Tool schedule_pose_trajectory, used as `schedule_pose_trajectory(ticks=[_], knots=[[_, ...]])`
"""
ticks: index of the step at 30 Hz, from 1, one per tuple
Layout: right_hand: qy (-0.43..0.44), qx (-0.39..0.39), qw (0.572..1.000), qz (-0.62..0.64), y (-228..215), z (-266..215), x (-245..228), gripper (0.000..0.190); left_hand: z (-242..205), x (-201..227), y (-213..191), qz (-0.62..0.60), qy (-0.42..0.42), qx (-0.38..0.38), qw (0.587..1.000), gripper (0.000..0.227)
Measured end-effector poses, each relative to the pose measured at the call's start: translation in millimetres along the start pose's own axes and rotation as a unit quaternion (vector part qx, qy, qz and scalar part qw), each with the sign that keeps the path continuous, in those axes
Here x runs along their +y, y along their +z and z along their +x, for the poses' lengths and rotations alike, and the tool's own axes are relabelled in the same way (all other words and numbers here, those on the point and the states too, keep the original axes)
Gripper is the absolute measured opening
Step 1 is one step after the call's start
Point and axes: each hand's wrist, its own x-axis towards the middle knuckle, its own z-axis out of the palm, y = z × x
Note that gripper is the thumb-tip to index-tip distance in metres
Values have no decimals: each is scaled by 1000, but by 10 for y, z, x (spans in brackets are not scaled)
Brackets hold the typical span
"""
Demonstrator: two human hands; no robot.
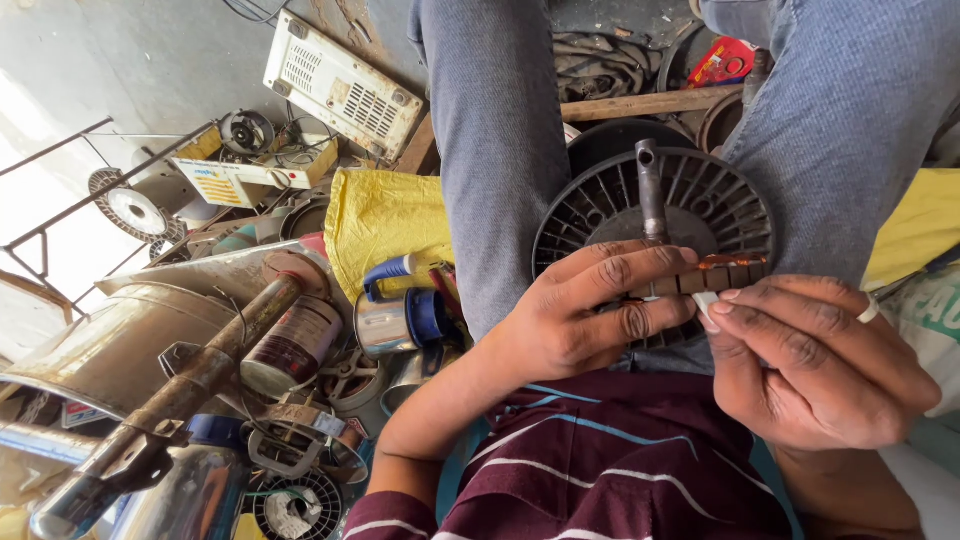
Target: The person sits with a mixer motor fan housing on their lap and fits the copper-wound armature into it. They press and rotate the armature by hand, use a small white stick to work around the windings, at one point use a screwdriver on the assembly, and repeatedly reposition the armature to seat it in the housing.
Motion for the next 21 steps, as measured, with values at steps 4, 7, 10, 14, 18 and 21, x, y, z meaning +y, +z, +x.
schedule_pose_trajectory(ticks=[4,7,10,14,18,21], knots=[[-4,-16,1000,-12,-25,13,-22,10,-8,-36,-1,-16,9,1,1000,42],[-1,-30,999,-33,-46,36,-67,11,-3,-45,-10,-23,16,1,1000,42],[1,-45,998,-50,-76,41,-85,12,-1,-37,-8,-21,17,0,1000,42],[-19,-65,995,-70,-96,131,-137,14,-1,-31,-9,-10,17,-4,1000,44],[-42,-68,993,-84,-119,191,-162,15,3,-39,5,-10,27,0,1000,45],[-55,-81,991,-86,-154,215,-142,14,-1,-39,48,-6,32,17,999,44]])
